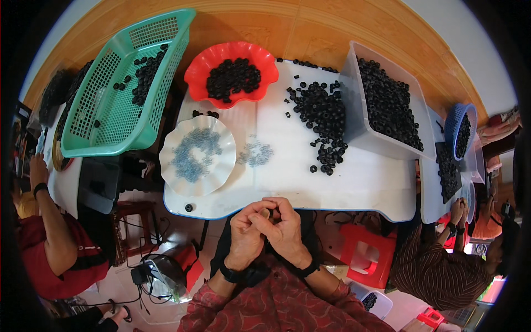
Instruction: Inspecting and sorting black rubber gaskets or seals into containers and trays at a workstation.
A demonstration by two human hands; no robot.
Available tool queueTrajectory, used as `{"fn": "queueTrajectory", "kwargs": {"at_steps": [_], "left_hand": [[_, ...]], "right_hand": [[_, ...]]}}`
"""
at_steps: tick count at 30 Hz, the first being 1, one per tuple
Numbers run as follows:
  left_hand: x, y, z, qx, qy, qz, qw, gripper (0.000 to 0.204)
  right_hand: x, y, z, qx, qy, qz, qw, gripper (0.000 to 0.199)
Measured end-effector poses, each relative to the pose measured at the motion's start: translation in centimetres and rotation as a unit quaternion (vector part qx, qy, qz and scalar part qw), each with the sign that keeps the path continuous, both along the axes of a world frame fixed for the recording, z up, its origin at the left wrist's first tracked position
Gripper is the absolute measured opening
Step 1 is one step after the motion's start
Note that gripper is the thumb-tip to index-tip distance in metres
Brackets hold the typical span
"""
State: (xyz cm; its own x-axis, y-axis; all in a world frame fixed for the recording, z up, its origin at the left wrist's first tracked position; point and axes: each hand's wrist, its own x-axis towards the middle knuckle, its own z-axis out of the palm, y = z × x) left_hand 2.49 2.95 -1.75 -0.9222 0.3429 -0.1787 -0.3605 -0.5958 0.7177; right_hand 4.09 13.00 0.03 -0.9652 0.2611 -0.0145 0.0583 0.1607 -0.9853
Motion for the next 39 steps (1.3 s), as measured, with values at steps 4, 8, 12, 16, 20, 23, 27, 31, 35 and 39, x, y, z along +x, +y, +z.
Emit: {"fn": "queueTrajectory", "kwargs": {"at_steps": [4,8,12,16,20,23,27,31,35,39], "left_hand": [[-0.1,-0.2,-0.4,0.05,0.016,-0.008,0.999,0.02],[-0.4,0.1,0.4,0.056,-0.024,0.017,0.998,0.022],[-0.5,0.0,0.1,0.076,-0.034,0.0,0.997,0.023],[-0.7,-0.2,-0.2,0.164,-0.047,-0.013,0.985,0.025],[-0.8,-0.2,0.8,0.167,-0.044,-0.014,0.985,0.027],[-0.8,-0.3,1.2,0.133,-0.049,-0.009,0.99,0.03],[-0.8,-0.4,0.7,0.175,-0.02,-0.012,0.984,0.028],[-0.6,-0.4,0.8,0.143,-0.051,-0.001,0.988,0.031],[-0.5,-0.6,0.5,0.137,-0.05,0.0,0.989,0.031],[-0.5,-0.9,0.3,0.152,-0.031,0.0,0.988,0.035]], "right_hand": [[-0.1,0.1,0.1,0.013,0.033,0.001,0.999,0.044],[-0.1,0.2,0.4,0.011,0.025,0.014,1.0,0.042],[0.4,0.3,0.9,0.008,-0.007,0.012,1.0,0.044],[0.5,0.0,0.9,0.055,0.051,0.01,0.997,0.052],[0.6,-0.4,1.2,0.023,0.026,0.004,0.999,0.057],[0.6,-0.4,2.0,0.009,0.006,0.005,1.0,0.058],[0.5,-0.4,2.0,0.014,0.011,0.021,1.0,0.057],[0.6,-0.3,1.2,-0.006,0.04,0.027,0.999,0.056],[0.7,-0.4,0.9,-0.023,0.04,0.027,0.999,0.057],[0.7,-0.3,0.9,-0.009,0.027,0.033,0.999,0.059]]}}
